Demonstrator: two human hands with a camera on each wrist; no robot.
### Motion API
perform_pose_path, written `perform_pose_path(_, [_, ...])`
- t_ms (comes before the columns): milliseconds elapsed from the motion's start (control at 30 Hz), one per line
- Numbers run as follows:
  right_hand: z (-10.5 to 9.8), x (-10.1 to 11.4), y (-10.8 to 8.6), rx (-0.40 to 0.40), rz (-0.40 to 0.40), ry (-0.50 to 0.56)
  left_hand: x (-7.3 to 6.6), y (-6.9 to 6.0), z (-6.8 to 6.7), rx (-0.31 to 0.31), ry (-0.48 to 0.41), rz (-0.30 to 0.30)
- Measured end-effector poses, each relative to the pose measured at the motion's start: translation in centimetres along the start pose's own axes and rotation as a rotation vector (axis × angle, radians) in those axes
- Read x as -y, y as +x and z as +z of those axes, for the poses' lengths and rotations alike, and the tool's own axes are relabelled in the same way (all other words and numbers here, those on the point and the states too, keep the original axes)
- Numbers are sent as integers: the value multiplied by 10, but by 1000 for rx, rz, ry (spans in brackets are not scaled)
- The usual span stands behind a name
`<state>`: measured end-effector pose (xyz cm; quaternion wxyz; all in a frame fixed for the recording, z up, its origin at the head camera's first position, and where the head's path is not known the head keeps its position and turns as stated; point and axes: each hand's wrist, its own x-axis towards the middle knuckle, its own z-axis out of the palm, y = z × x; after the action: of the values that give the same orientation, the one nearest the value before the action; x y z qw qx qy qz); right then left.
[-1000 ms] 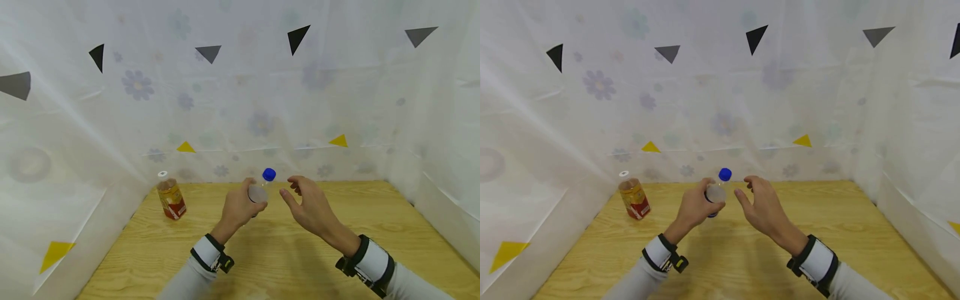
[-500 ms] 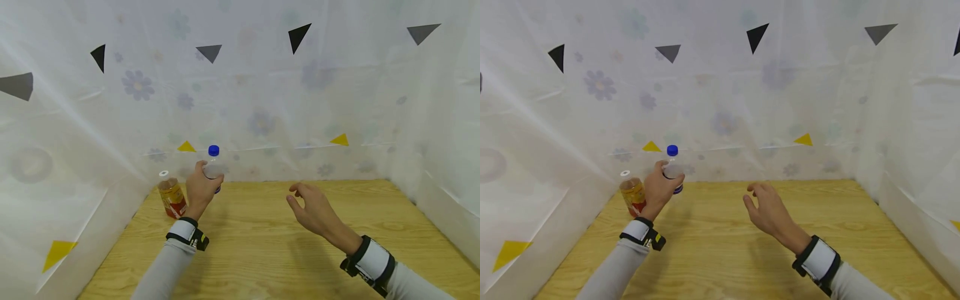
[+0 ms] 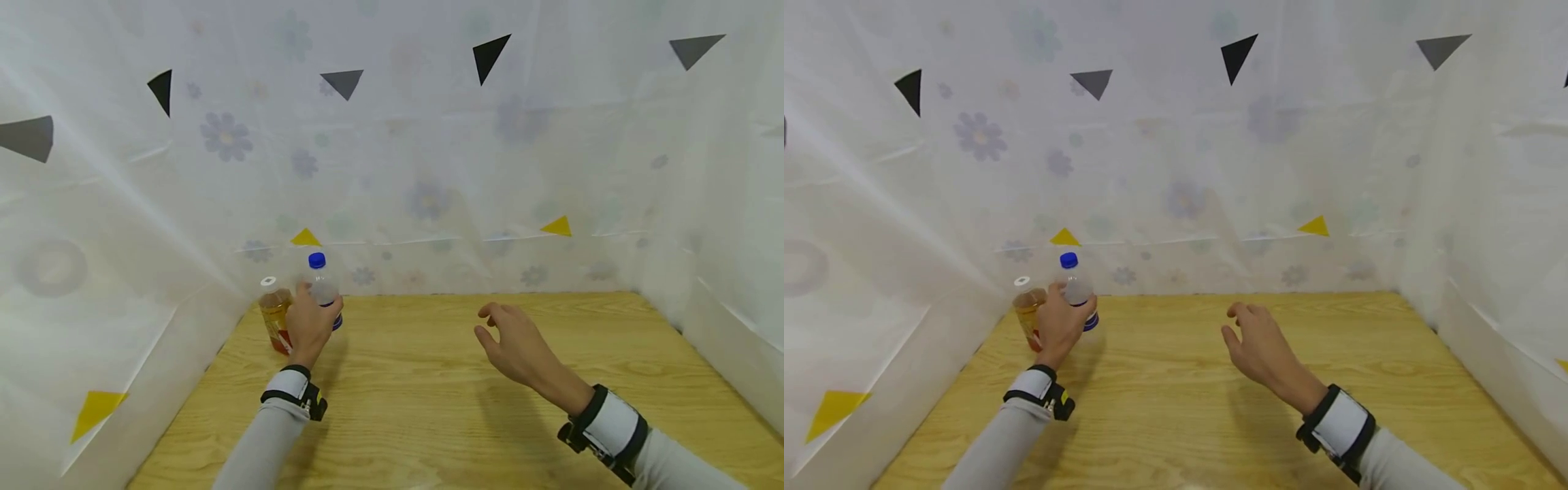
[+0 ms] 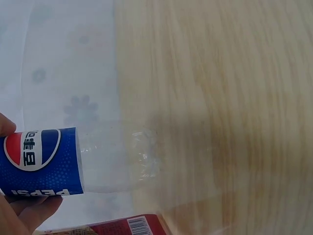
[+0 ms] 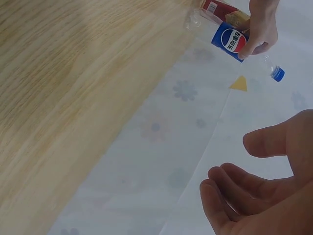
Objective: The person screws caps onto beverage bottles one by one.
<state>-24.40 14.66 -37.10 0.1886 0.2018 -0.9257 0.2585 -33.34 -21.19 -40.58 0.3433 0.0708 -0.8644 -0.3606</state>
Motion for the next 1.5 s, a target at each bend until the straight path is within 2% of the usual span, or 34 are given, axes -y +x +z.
perform_pose_path(167, [-1,-3,1,-1,-8,-8,6,-2,2,0,-31,-26])
perform_pose_path(433, [2,-1,1,32,14,11,11,-5,2,-14,-29,-14])
perform_pose_path(633, [3,-1,0,40,12,8,10,-8,1,-10,-33,-32])
perform_pose_path(867, [7,-3,-2,56,15,4,7,-8,1,0,-52,-12])
perform_pose_path(1067, [10,-4,-5,56,17,7,7,-8,3,-2,-79,-38])
perform_pose_path(1500, [11,-6,-7,60,41,5,14,-7,6,20,-107,2])
